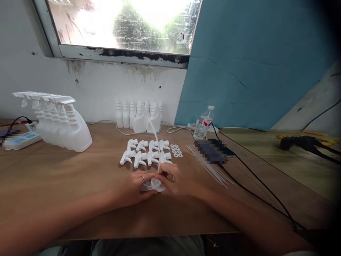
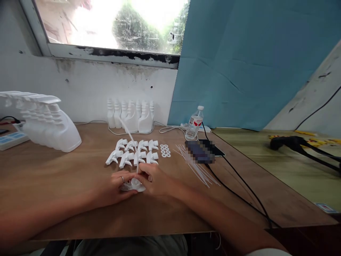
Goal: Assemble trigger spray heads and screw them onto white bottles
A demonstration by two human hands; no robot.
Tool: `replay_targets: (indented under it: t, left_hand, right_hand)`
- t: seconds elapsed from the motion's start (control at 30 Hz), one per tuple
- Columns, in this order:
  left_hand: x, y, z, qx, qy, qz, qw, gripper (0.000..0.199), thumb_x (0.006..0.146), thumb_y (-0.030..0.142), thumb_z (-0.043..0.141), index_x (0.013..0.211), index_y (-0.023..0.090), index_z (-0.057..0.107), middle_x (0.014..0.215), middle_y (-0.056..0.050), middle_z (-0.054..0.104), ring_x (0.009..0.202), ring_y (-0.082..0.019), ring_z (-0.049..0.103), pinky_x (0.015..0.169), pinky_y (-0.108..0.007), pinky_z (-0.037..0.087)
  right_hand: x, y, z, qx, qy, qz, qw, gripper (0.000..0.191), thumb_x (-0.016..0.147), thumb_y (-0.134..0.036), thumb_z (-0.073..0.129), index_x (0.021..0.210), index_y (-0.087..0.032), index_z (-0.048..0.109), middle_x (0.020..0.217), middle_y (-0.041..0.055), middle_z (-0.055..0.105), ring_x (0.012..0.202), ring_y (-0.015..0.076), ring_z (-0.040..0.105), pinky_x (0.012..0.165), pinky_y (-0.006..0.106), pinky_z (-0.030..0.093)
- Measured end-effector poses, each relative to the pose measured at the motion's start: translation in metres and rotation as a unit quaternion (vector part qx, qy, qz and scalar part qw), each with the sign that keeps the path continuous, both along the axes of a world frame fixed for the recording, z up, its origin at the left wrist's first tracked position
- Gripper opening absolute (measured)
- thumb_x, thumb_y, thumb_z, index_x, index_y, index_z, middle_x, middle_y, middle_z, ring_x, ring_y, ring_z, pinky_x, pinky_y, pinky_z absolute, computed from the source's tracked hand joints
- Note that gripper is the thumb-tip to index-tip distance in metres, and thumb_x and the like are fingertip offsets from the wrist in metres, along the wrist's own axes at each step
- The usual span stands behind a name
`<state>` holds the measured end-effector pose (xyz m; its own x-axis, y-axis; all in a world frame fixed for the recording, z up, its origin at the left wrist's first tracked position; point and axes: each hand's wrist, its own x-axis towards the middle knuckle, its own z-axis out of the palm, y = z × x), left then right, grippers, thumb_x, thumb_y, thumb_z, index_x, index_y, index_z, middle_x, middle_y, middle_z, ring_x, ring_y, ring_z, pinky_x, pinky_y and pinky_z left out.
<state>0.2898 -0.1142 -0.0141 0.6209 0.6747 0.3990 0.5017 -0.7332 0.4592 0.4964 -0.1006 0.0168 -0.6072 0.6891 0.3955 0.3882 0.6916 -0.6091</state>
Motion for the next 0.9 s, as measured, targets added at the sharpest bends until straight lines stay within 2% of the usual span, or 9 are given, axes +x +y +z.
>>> replay_targets:
  t: [0.17, 0.27, 0.33, 0.43, 0.5, 0.67, 0.8, 0.9]
  left_hand:
    - [0.0, 0.0, -0.001, 0.009, -0.009, -0.001, 1.0, 0.037, 0.082, 0.034, 0.061, 0.117, 0.023, 0.056, 0.104, -0.003, 0.069, 0.092, -0.021, 0.064, 0.083, -0.033, 0.052]
    - [0.0, 0.0, -0.003, 0.003, -0.016, -0.002, 1.0, 0.037, 0.082, 0.034, 0.06, 0.117, 0.025, 0.055, 0.109, -0.002, 0.068, 0.097, -0.022, 0.063, 0.087, -0.034, 0.05]
    - [0.0, -0.001, -0.003, -0.032, -0.022, 0.006, 0.999, 0.043, 0.081, 0.033, 0.061, 0.122, 0.025, 0.049, 0.108, -0.003, 0.067, 0.095, -0.021, 0.063, 0.086, -0.033, 0.05]
    - [-0.001, -0.002, -0.001, -0.12, -0.037, 0.033, 0.992, 0.055, 0.079, 0.035, 0.063, 0.127, 0.025, 0.037, 0.096, 0.0, 0.068, 0.073, -0.015, 0.062, 0.068, -0.028, 0.05]
    - [-0.002, -0.003, 0.001, -0.164, -0.056, 0.042, 0.984, 0.051, 0.079, 0.036, 0.063, 0.121, 0.024, 0.036, 0.088, 0.002, 0.066, 0.062, -0.011, 0.057, 0.059, -0.023, 0.046]
    - [-0.002, -0.002, 0.003, -0.192, -0.096, 0.028, 0.976, 0.045, 0.079, 0.034, 0.063, 0.114, 0.022, 0.037, 0.082, 0.003, 0.062, 0.066, -0.01, 0.054, 0.057, -0.02, 0.042]
    - [-0.003, -0.002, 0.003, -0.181, -0.069, 0.032, 0.981, 0.049, 0.078, 0.034, 0.063, 0.119, 0.023, 0.037, 0.084, 0.003, 0.063, 0.063, -0.01, 0.053, 0.057, -0.02, 0.041]
    - [-0.003, -0.004, 0.005, -0.182, -0.05, 0.032, 0.981, 0.05, 0.078, 0.035, 0.063, 0.12, 0.023, 0.038, 0.091, 0.002, 0.066, 0.065, -0.01, 0.055, 0.059, -0.02, 0.043]
  right_hand:
    - [-0.001, -0.004, -0.001, 0.038, -0.013, 0.004, 0.999, 0.021, 0.085, -0.019, 0.051, 0.068, -0.019, 0.038, 0.061, -0.0049, 0.041, 0.054, 0.0087, 0.035, 0.053, 0.023, 0.03]
    - [0.0, -0.001, -0.007, 0.039, -0.008, 0.002, 0.999, 0.02, 0.087, -0.022, 0.05, 0.07, -0.019, 0.04, 0.06, -0.0047, 0.042, 0.054, 0.009, 0.037, 0.053, 0.023, 0.031]
    - [0.001, 0.002, -0.011, 0.033, 0.003, 0.005, 0.999, 0.019, 0.089, -0.025, 0.049, 0.072, -0.019, 0.044, 0.061, -0.0043, 0.043, 0.055, 0.0095, 0.039, 0.054, 0.023, 0.032]
    - [0.003, 0.004, -0.016, 0.027, 0.026, 0.018, 0.999, 0.014, 0.092, -0.029, 0.049, 0.082, -0.019, 0.049, 0.07, -0.0017, 0.048, 0.061, 0.0109, 0.044, 0.058, 0.024, 0.038]
    - [0.004, 0.002, -0.017, 0.042, 0.044, 0.019, 0.998, 0.009, 0.091, -0.028, 0.049, 0.093, -0.02, 0.049, 0.078, 0.0005, 0.05, 0.066, 0.0121, 0.047, 0.061, 0.025, 0.041]
    - [0.006, -0.006, -0.018, 0.137, 0.082, 0.035, 0.987, 0.013, 0.088, -0.014, 0.047, 0.097, -0.022, 0.046, 0.084, 0.003, 0.05, 0.069, 0.0141, 0.046, 0.06, 0.027, 0.041]
    - [0.009, -0.004, -0.024, 0.161, 0.123, -0.035, 0.979, 0.019, 0.081, -0.005, 0.043, 0.087, -0.023, 0.045, 0.075, 0.0001, 0.046, 0.064, 0.0138, 0.044, 0.058, 0.027, 0.038]
    - [0.012, 0.005, -0.03, 0.104, 0.148, -0.106, 0.978, 0.022, 0.071, -0.003, 0.046, 0.08, -0.022, 0.043, 0.072, -0.0021, 0.044, 0.059, 0.0115, 0.042, 0.053, 0.024, 0.034]
